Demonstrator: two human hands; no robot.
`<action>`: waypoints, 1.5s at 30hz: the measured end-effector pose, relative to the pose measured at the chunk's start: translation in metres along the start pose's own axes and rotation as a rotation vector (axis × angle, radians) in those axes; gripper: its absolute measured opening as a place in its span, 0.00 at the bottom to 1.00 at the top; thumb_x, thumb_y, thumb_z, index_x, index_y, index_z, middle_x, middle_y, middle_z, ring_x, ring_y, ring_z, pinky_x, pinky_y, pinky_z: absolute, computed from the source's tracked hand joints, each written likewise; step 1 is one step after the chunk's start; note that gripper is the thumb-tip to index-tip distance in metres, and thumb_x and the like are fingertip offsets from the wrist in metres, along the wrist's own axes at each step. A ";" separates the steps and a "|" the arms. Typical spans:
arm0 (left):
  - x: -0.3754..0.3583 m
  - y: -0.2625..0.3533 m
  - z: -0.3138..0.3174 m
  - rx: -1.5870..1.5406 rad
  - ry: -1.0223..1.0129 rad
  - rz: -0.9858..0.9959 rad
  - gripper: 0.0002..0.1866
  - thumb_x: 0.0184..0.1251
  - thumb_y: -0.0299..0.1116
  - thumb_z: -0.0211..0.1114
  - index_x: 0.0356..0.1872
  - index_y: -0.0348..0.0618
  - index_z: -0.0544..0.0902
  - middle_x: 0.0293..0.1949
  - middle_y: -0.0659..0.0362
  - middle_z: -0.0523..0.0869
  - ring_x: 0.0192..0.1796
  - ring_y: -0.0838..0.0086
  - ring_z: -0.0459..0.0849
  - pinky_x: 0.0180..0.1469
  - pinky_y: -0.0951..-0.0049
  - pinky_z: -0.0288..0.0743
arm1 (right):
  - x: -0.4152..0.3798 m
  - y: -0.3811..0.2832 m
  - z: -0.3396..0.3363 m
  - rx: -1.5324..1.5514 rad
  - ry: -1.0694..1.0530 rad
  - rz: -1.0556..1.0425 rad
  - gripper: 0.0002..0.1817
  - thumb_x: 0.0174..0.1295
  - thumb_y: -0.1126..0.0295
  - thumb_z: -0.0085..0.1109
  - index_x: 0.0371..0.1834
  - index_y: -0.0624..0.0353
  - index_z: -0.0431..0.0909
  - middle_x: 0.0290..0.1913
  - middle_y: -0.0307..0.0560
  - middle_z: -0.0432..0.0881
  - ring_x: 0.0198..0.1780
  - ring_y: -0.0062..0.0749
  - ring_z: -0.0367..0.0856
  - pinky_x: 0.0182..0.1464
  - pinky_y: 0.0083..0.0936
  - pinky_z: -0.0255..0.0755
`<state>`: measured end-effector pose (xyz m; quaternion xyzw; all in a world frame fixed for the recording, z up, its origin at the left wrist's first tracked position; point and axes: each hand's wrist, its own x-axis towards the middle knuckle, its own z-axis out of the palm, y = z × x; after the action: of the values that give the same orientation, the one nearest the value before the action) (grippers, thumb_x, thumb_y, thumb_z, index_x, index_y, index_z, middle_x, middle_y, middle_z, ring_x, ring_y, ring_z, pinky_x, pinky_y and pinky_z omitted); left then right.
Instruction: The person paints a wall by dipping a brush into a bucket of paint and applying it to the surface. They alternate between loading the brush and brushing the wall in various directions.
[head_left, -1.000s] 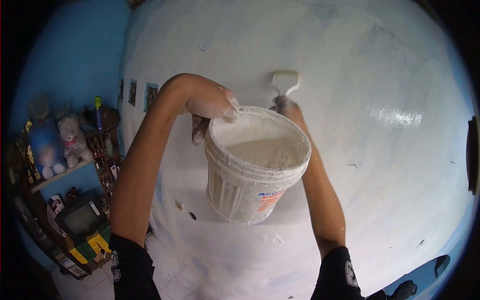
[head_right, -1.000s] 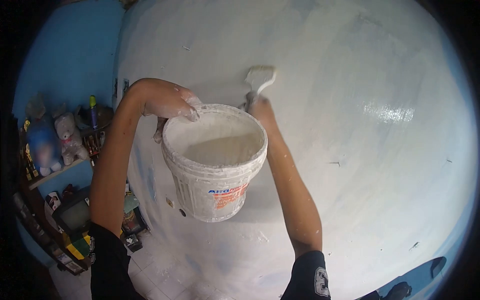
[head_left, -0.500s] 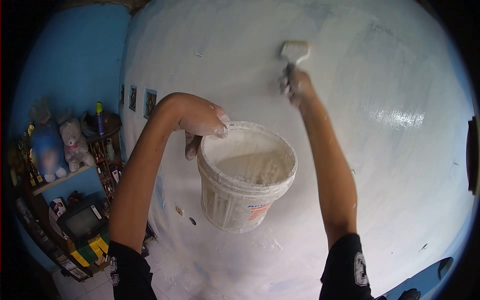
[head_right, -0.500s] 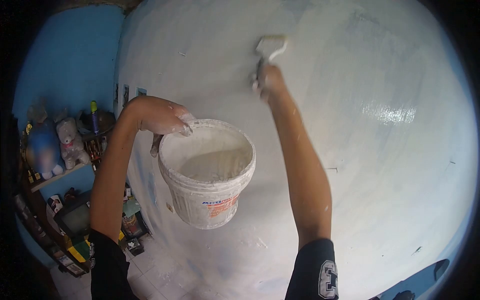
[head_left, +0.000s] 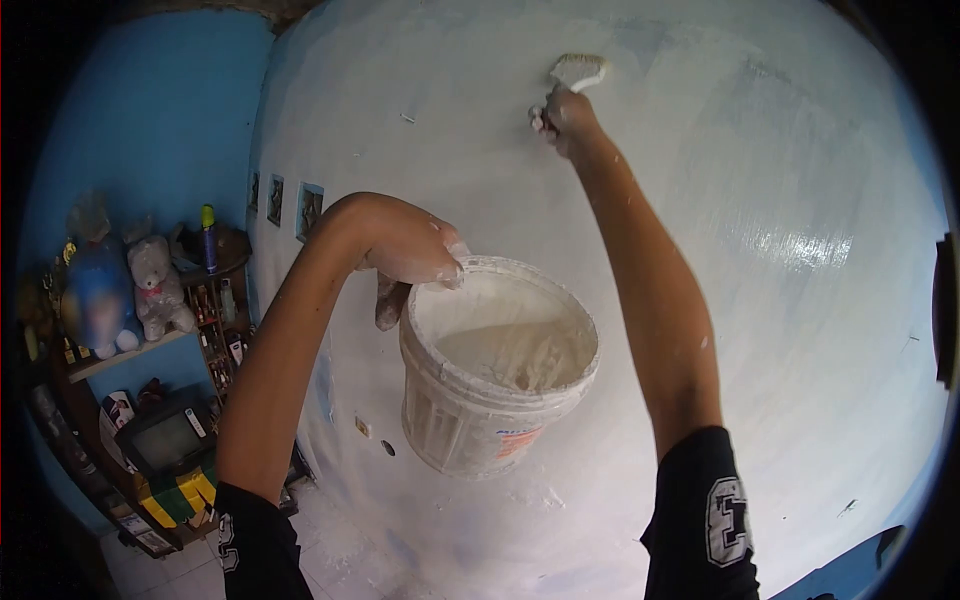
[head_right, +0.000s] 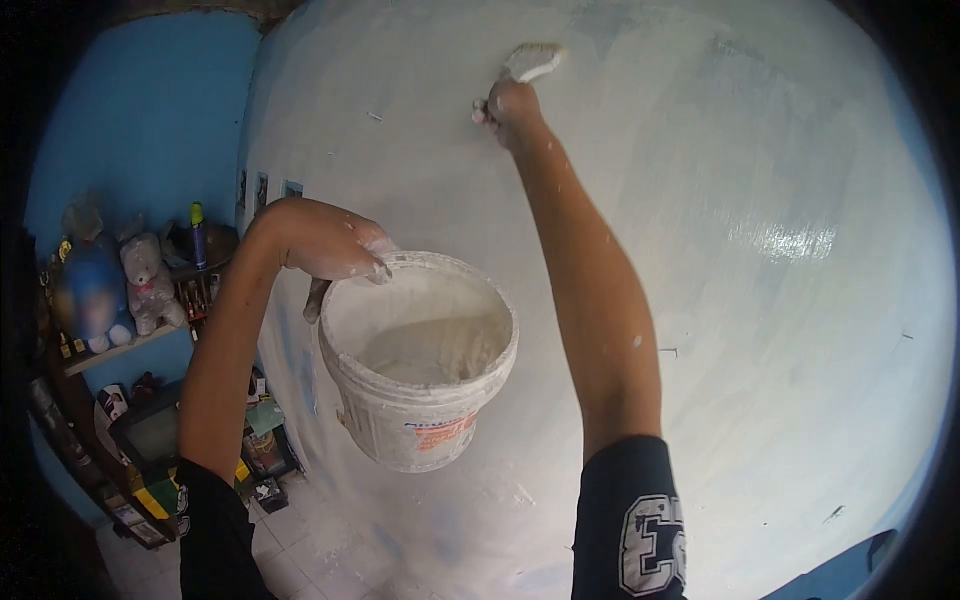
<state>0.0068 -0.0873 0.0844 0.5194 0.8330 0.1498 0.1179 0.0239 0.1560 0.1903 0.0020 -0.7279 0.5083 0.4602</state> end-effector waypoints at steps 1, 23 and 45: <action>-0.002 0.001 0.001 0.011 0.007 0.006 0.26 0.59 0.43 0.59 0.56 0.37 0.74 0.51 0.49 0.80 0.51 0.68 0.79 0.53 0.75 0.69 | -0.011 0.015 0.005 0.093 0.093 0.026 0.13 0.66 0.68 0.34 0.42 0.70 0.63 0.24 0.48 0.71 0.20 0.30 0.70 0.21 0.24 0.65; 0.002 0.003 0.000 -0.088 -0.019 0.061 0.25 0.60 0.40 0.58 0.56 0.37 0.75 0.50 0.49 0.82 0.48 0.69 0.80 0.52 0.76 0.70 | -0.075 0.046 -0.019 0.011 0.080 0.012 0.17 0.70 0.61 0.35 0.29 0.62 0.67 0.18 0.45 0.70 0.18 0.31 0.73 0.19 0.28 0.69; 0.000 0.035 -0.020 -0.093 0.098 0.189 0.25 0.60 0.42 0.60 0.55 0.38 0.76 0.51 0.52 0.81 0.51 0.70 0.79 0.53 0.78 0.69 | -0.106 0.013 -0.054 -0.169 0.043 0.053 0.13 0.65 0.66 0.38 0.29 0.62 0.70 0.20 0.45 0.74 0.17 0.29 0.70 0.18 0.25 0.62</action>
<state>0.0286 -0.0751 0.1160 0.5818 0.7772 0.2238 0.0861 0.1152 0.1535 0.1125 -0.0671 -0.7580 0.4569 0.4605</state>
